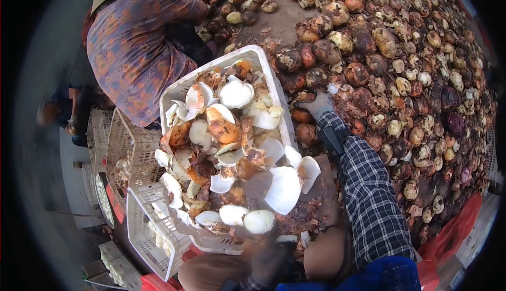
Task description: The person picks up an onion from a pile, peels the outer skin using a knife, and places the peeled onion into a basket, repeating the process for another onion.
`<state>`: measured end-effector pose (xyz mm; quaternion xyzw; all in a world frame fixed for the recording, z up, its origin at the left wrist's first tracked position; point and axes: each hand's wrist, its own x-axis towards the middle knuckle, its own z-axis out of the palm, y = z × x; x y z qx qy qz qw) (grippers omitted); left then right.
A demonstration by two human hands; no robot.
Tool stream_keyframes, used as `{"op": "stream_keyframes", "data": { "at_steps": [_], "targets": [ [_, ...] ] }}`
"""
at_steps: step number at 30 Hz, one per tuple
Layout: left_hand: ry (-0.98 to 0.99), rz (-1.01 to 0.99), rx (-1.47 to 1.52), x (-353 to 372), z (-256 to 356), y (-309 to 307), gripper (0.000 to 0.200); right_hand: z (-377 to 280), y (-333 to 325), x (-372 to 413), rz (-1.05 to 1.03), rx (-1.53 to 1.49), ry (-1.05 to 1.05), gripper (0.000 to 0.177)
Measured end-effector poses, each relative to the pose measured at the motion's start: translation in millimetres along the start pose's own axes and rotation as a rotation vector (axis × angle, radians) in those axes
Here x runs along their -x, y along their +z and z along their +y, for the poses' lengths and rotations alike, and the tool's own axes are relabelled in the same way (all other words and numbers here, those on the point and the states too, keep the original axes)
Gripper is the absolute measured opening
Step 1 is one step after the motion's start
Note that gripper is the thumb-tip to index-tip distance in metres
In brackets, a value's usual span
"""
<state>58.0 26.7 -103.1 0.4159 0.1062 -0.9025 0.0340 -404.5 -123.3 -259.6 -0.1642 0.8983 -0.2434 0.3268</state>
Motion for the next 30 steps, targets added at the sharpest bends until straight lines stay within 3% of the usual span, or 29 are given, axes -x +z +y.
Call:
{"op": "stream_keyframes", "data": {
  "at_steps": [1,4,8,10,12,13,15,16,17,20,24,25,27,28,30],
  "targets": [
    [0.048,0.094,-0.120,1,2,-2,0.044,3,6,-5,-0.022,0.016,-0.028,0.105],
    [0.151,0.247,-0.357,-3,0,-5,0.047,-3,14,-19,-0.105,0.093,0.017,0.105],
    [0.320,0.500,-0.439,-2,-5,26,0.050,-8,6,-11,-0.092,-0.010,0.075,0.095],
    [0.399,0.577,-1.192,-10,-5,85,0.049,7,13,-23,-0.002,-0.151,0.081,0.086],
    [0.301,0.452,-1.149,-6,-5,72,0.046,18,21,-23,0.034,-0.301,0.090,0.081],
    [0.192,0.287,-0.725,-6,-2,24,0.043,14,20,-18,0.032,-0.264,0.107,0.071],
    [0.113,0.194,-0.428,-4,-3,20,0.040,30,35,-30,0.052,-0.365,-0.040,0.060],
    [0.140,0.272,-0.554,-2,-6,63,0.039,40,38,-39,0.071,-0.419,-0.116,0.055],
    [0.156,0.317,-0.623,-2,-7,73,0.038,51,37,-41,-0.194,-1.091,-0.122,0.036],
    [0.177,0.385,-0.714,-4,-11,77,0.038,51,22,-32,-0.084,-1.344,-0.035,0.026],
    [0.213,0.302,-0.633,-2,-8,77,0.036,56,41,-44,-0.220,-1.540,-0.006,0.025],
    [0.216,0.199,-0.511,-3,-6,67,0.033,50,31,-34,-0.253,-1.485,0.025,0.030],
    [0.264,0.223,-0.558,-4,-8,81,0.025,62,45,-55,-0.284,-1.385,-0.040,0.032],
    [0.312,0.352,-0.733,-2,-12,103,0.022,71,56,-66,-0.302,-1.336,-0.069,0.034],
    [0.408,0.501,-1.000,1,-14,110,0.015,57,49,-45,-0.124,-1.074,-0.078,0.042]
  ]
}}
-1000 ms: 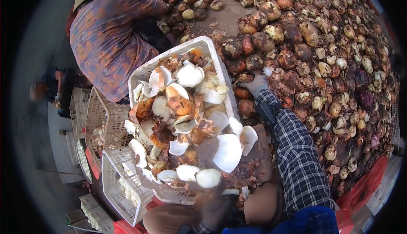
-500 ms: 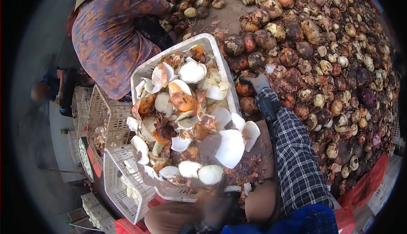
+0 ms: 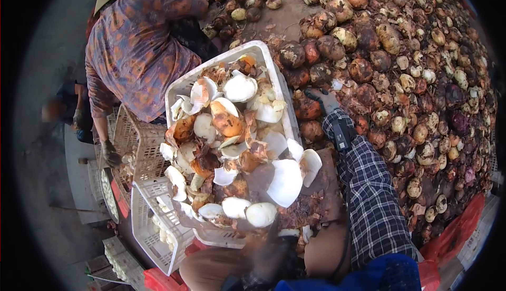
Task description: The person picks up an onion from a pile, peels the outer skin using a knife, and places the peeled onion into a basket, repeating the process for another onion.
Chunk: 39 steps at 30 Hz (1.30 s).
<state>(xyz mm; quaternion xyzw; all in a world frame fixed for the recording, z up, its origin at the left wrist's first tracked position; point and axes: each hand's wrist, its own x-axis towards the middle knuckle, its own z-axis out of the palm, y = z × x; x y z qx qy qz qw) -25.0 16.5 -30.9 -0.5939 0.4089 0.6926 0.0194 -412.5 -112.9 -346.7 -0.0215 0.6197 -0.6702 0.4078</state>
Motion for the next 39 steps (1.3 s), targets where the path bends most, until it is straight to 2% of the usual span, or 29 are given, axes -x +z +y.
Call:
{"op": "stream_keyframes", "data": {
  "at_steps": [1,3,4,6,8,9,10,11,12,14,16,18,20,21,22,24,25,26,30,31,33,34,36,38,39],
  "targets": [
    [0.065,0.028,-0.080,-8,-22,-11,0.013,-10,6,9,0.064,0.138,-0.044,0.047],
    [0.216,0.001,-0.327,-20,-32,-15,0.016,-25,10,27,-0.061,-0.142,-0.051,0.052],
    [0.295,-0.054,-0.495,-22,-35,-15,0.029,-29,11,36,-0.125,-0.278,-0.049,0.054],
    [0.245,-0.044,-0.405,-16,-22,-5,0.031,-23,6,33,-0.097,-0.389,-0.049,0.042],
    [-0.034,0.096,0.125,5,6,10,0.014,-22,3,40,-0.059,-0.405,0.030,0.033],
    [-0.066,0.194,0.229,8,5,17,0.014,-26,3,47,-0.143,-0.590,0.150,0.033],
    [0.010,0.121,0.112,7,1,11,0.014,-34,1,54,-0.223,-0.771,0.269,0.034],
    [0.093,0.057,0.001,6,-4,5,0.015,-32,-7,54,-0.326,-0.699,0.207,0.045],
    [-0.018,-0.010,0.217,9,15,8,0.016,-47,-8,67,-0.327,-0.754,0.210,0.047],
    [0.100,0.001,0.201,3,4,8,0.017,-97,-7,110,-0.320,-0.872,0.221,0.052],
    [0.234,0.007,0.184,-5,-16,5,0.018,-117,-34,107,-0.299,-0.775,0.142,0.055],
    [0.127,-0.083,0.201,1,-12,-1,0.023,-160,-42,133,-0.325,-0.688,0.105,0.055],
    [0.366,0.003,-0.032,17,7,5,0.022,-201,-43,164,-0.338,-0.583,0.109,0.055],
    [0.487,0.047,-0.151,23,16,8,0.021,-218,-45,179,-0.490,-0.600,0.125,0.048],
    [0.569,0.047,-0.267,24,20,9,0.023,-231,-44,194,-0.423,-0.538,0.087,0.042],
    [0.731,0.046,-0.508,22,28,9,0.025,-252,-38,231,-0.449,-0.441,0.095,0.043],
    [0.792,0.107,-0.698,14,32,14,0.024,-257,-34,250,-0.413,-0.373,0.056,0.041],
    [0.642,0.028,-0.927,20,68,19,0.028,-261,-34,258,-0.550,-0.385,0.154,0.041],
    [0.424,-0.018,-1.186,-17,134,36,0.038,-261,-16,294,-0.385,-0.309,0.150,0.037],
    [0.371,0.002,-1.200,-26,144,32,0.039,-266,-7,305,-0.419,-0.264,0.170,0.038],
    [0.329,0.097,-0.970,-46,146,6,0.045,-268,6,319,-0.450,-0.157,0.210,0.041],
    [0.254,0.058,-0.775,-45,147,-11,0.046,-263,8,318,-0.448,-0.097,0.228,0.043],
    [0.293,0.310,-0.652,-25,134,-20,0.048,-244,17,316,-0.381,0.130,0.193,0.049],
    [0.481,0.170,-0.307,-17,108,-24,0.061,-215,24,307,-0.356,0.518,-0.062,0.054],
    [0.573,0.099,-0.129,-16,96,-23,0.067,-217,39,321,-0.381,0.618,-0.124,0.054]
  ]
}}
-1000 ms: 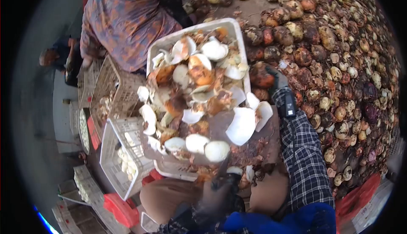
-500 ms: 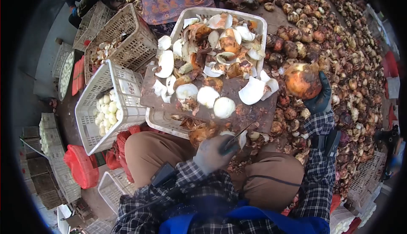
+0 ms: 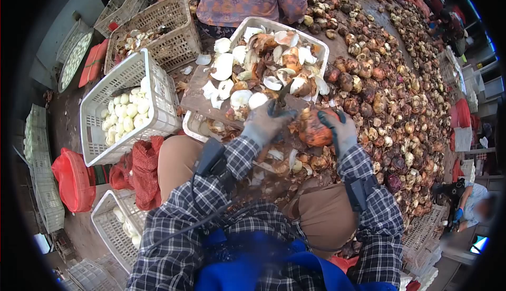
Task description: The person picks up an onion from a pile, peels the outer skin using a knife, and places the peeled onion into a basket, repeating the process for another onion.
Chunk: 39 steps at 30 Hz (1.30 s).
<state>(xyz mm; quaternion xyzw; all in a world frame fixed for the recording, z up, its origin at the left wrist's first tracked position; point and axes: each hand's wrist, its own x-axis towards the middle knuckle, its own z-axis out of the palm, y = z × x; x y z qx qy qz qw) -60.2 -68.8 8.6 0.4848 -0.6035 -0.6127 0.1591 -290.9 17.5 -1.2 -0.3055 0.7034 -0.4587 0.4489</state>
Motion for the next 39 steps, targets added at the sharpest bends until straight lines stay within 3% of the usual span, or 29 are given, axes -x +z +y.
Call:
{"op": "stream_keyframes", "data": {
  "at_steps": [1,2,3,4,7,8,11,12,15,16,19,22,25,31,34,37,39],
  "targets": [
    [0.049,0.017,0.036,5,-5,6,0.067,-11,18,9,-0.014,0.112,-0.045,0.054],
    [0.097,0.035,0.074,7,-7,17,0.067,-3,35,9,0.149,0.142,-0.143,0.052],
    [0.144,0.054,0.114,10,-7,26,0.068,-32,54,28,0.148,0.101,-0.056,0.044],
    [0.210,0.102,0.112,11,-8,31,0.067,-20,54,22,0.136,0.091,-0.136,0.040],
    [0.010,-0.060,0.420,16,-12,18,0.056,-3,55,22,0.117,0.004,-0.241,0.033],
    [-0.043,-0.045,0.364,17,-15,15,0.051,-2,57,23,0.111,-0.035,-0.256,0.032],
    [0.127,0.027,0.082,13,-38,14,0.045,-11,62,32,0.139,-0.132,-0.141,0.029],
    [0.051,0.020,-0.043,12,-41,11,0.049,-12,63,32,0.129,-0.189,-0.154,0.028],
    [0.161,-0.023,-0.669,4,-45,-1,0.056,-12,64,34,0.213,-0.131,-0.110,0.027],
    [0.054,-0.007,-0.623,12,-33,-10,0.062,-12,67,35,0.219,-0.221,-0.142,0.026],
    [0.134,0.252,-0.301,27,-4,-16,0.061,2,69,28,0.271,-0.205,-0.202,0.024],
    [0.299,0.276,-0.201,59,8,-14,0.053,5,77,30,0.352,-0.223,-0.219,0.027],
    [0.316,0.111,-0.289,81,-19,10,0.046,5,81,32,0.364,-0.251,-0.176,0.030],
    [0.337,0.092,-0.526,87,-22,27,0.045,4,82,33,0.405,-0.413,-0.054,0.030],
    [0.298,0.046,-0.603,81,-21,28,0.044,11,81,31,0.410,-0.271,-0.181,0.030],
    [0.288,0.037,-0.640,79,-22,27,0.043,7,83,32,0.452,-0.316,-0.103,0.030],
    [0.256,0.016,-0.639,78,-19,26,0.042,10,82,32,0.434,-0.277,-0.157,0.029]
  ]
}}
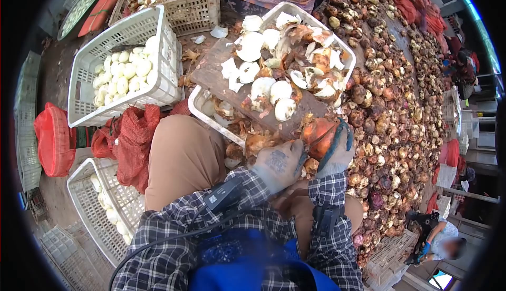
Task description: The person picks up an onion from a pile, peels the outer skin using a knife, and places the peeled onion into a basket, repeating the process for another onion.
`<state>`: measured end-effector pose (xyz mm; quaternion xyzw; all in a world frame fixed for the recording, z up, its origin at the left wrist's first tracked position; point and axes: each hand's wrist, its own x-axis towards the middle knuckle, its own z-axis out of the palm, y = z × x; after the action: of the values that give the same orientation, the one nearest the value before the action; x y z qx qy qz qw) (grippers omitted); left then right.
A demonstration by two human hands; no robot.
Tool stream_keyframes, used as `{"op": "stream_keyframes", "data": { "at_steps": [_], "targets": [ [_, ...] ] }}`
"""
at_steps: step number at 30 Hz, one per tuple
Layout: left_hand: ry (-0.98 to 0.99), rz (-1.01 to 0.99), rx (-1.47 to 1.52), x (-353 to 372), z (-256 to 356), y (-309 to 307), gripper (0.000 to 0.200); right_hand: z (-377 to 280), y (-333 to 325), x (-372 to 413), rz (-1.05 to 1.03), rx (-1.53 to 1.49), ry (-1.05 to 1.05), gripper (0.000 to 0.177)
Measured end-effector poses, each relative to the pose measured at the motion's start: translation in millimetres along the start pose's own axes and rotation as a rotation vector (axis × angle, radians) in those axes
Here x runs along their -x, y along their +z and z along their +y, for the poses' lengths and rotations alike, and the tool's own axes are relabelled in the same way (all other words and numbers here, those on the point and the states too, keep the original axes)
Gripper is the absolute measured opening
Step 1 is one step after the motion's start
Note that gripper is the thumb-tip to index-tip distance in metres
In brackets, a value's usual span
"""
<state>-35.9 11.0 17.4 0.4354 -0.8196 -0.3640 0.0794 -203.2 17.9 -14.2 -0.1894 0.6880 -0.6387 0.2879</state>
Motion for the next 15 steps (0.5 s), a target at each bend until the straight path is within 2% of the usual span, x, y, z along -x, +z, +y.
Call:
{"op": "stream_keyframes", "data": {
  "at_steps": [4,15],
  "targets": [
    [-0.022,-0.022,0.011,-1,4,-8,0.028,0,3,-1,-0.015,0.026,-0.044,0.026],
    [-0.040,-0.194,-0.014,-15,5,-22,0.034,-2,7,0,-0.036,0.125,-0.081,0.026]
  ]
}}
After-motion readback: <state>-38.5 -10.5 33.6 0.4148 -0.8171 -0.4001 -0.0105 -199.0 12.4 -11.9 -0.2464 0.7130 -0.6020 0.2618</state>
